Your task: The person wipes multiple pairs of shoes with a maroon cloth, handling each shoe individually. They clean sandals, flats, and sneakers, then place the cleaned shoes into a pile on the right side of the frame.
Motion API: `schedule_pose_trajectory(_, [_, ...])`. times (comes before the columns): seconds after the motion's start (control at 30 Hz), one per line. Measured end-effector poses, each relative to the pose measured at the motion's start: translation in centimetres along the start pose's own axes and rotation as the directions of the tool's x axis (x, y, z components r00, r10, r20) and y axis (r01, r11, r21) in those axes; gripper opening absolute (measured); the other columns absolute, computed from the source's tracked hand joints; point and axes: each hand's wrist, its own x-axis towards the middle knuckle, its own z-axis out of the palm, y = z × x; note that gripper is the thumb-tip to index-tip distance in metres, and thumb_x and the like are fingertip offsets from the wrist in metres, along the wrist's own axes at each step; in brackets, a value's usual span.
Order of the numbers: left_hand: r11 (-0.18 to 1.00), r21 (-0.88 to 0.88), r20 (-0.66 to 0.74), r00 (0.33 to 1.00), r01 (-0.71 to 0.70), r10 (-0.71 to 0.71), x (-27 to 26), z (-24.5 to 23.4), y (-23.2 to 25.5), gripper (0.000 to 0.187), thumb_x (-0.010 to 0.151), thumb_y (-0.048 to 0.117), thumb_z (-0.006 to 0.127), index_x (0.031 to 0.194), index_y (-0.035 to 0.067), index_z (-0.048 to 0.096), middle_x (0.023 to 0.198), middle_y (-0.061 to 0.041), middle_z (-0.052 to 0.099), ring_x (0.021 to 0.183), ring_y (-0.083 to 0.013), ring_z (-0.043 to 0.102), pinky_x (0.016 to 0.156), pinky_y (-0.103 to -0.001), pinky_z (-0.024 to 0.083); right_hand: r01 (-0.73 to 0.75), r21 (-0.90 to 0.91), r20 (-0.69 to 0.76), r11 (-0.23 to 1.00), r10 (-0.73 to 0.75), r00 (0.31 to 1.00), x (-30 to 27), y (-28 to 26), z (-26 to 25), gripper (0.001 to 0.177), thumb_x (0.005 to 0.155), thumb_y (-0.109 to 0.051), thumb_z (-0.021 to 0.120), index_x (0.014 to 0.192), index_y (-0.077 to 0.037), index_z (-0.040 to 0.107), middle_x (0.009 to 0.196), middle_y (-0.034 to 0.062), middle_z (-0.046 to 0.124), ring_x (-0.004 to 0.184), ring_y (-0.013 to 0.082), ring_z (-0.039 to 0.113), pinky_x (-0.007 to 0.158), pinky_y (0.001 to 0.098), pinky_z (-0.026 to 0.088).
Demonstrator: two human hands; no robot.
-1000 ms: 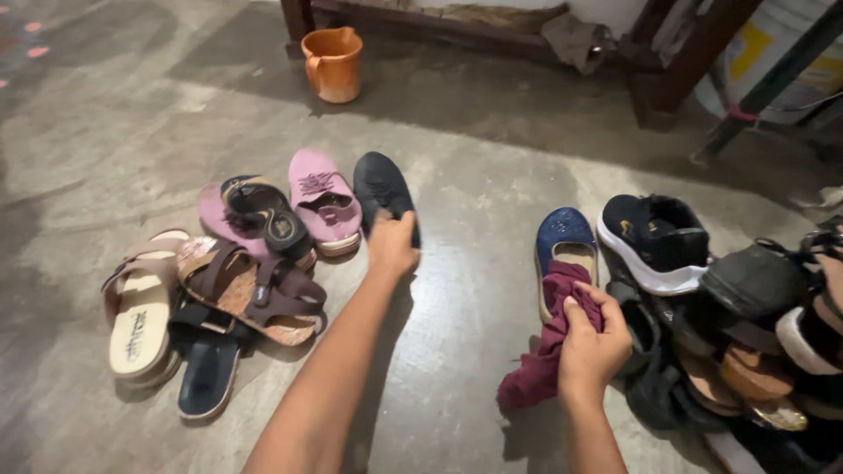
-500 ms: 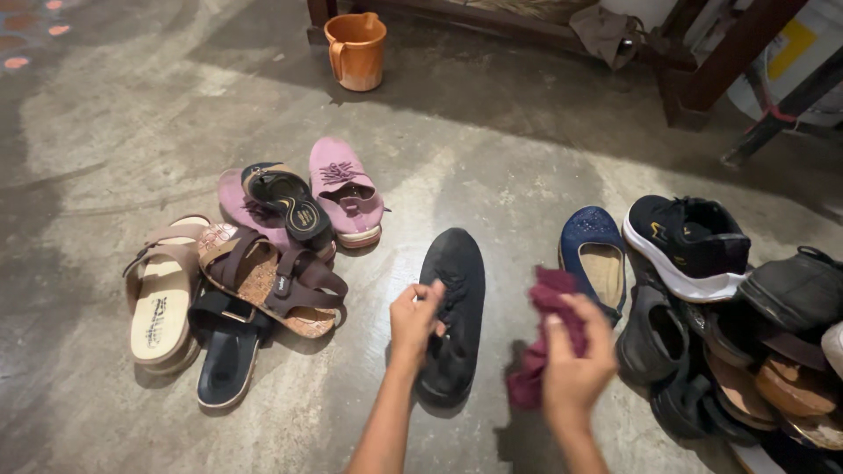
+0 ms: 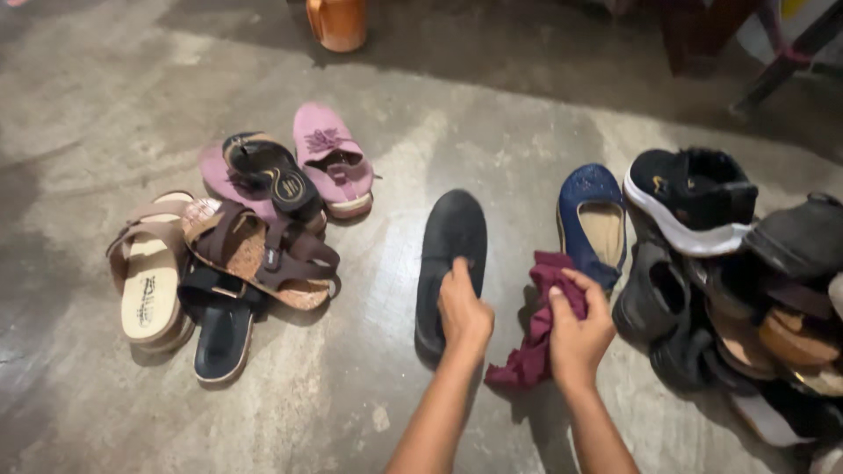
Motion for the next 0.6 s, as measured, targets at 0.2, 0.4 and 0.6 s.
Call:
schedule_pose_trajectory(0.2, [0.768,-0.63,0.43,0.875,0.115,0.221,3.8,0.3,-3.1,0.057,0.068,-0.004,0.08,0.121,0.007,0.061,0.107,-0.014,0.072,0.097,-0.0193,0.068,0.085,-0.033,0.056,0.139,-0.057,-0.186,0.989,-0.147,0.971,-0.3,-0.5,-0.5,0.027,0.096,-0.002,0.069,0.123,-0.001,0.068,0.125,0.0145,0.067,0.12,0.028,0.064,0.109,0.0366,0.047])
schedule_pose_trajectory(0.4, [0.925,-0.357,0.454,0.89,0.132,0.048,5.9,1.1,-4.9,0.023,0.084,0.012,0.076,0.106,0.006,0.072,0.087,-0.016,0.078,0.079,-0.0191,0.074,0.073,-0.034,0.057,0.477,-0.177,0.058,0.861,-0.475,0.878,-3.8,-2.8,1.7,0.046,0.093,0.0,0.067,0.139,-0.006,0.06,0.144,0.0184,0.058,0.134,0.0389,0.054,0.117,0.0477,0.04])
schedule_pose_trajectory(0.6, [0.945,-0.328,0.349,0.932,0.018,0.103,6.6,3.0,-6.7,0.017,0.084,0.016,0.074,0.091,0.001,0.073,0.081,-0.019,0.074,0.076,-0.0207,0.071,0.07,-0.036,0.056,0.645,-0.306,0.332,0.701,-0.556,0.762,-5.4,-1.6,4.0,0.065,0.078,-0.003,0.068,0.142,-0.012,0.06,0.145,0.0232,0.054,0.124,0.0408,0.054,0.103,0.0501,0.042])
